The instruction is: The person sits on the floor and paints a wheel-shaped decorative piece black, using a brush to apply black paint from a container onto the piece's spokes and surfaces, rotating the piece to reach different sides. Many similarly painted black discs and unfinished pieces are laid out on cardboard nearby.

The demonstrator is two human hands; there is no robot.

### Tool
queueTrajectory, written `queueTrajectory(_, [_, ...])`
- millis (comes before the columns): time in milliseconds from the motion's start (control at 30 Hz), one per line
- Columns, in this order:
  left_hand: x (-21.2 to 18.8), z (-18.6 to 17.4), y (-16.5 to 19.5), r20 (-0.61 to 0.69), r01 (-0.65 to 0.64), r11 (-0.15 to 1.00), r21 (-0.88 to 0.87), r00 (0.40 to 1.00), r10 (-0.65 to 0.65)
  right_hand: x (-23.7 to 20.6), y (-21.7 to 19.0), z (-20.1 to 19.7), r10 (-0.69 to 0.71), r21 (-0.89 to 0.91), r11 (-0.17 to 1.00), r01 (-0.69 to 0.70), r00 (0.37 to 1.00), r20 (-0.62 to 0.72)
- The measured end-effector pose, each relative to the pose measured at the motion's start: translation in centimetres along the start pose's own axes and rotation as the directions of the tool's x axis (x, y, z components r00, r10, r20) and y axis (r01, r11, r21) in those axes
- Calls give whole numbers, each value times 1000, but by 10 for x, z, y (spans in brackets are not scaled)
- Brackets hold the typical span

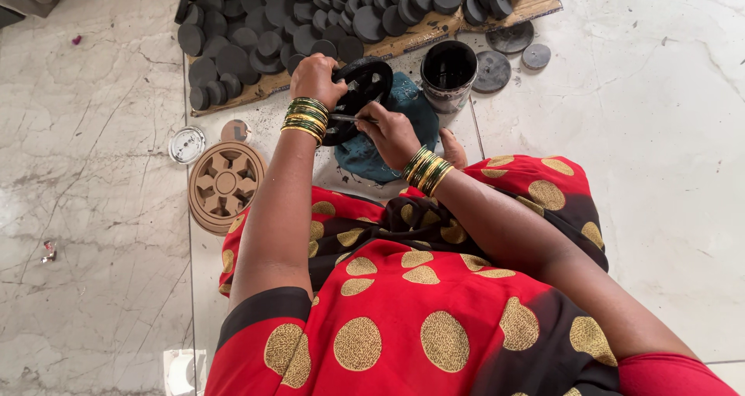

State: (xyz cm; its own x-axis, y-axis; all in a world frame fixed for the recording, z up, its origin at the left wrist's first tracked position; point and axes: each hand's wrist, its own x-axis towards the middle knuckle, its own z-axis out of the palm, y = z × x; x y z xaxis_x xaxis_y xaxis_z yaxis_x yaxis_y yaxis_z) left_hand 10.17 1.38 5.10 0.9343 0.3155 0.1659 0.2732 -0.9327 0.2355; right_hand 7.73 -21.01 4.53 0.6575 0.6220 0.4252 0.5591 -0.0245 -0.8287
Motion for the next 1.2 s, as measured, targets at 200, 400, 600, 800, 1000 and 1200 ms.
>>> queueTrajectory(200, [-1,-2,9,20,-3,1000,-10,1000,3,-8,9,-4,17,-118,993,-14,1000,25])
queueTrajectory(400, [-3,-2,11,2,-14,1000,0,1000,14,-2,21,-3,301,101,950,-296,953,-40])
queueTrajectory(600, [-3,-1,-7,0,40,999,20,999,-40,0,8,-16,390,-56,921,-386,916,94])
queueTrajectory(800, [-4,4,-15,-28,48,999,13,998,-48,-7,2,-15,-51,-364,931,42,999,-16])
queueTrajectory(1000, [-2,6,-5,-24,8,1000,14,1000,-7,-14,15,16,-117,-459,871,178,980,158])
queueTrajectory(1200, [-2,4,3,-24,-27,999,28,999,27,-20,15,19,-196,-605,744,284,958,209])
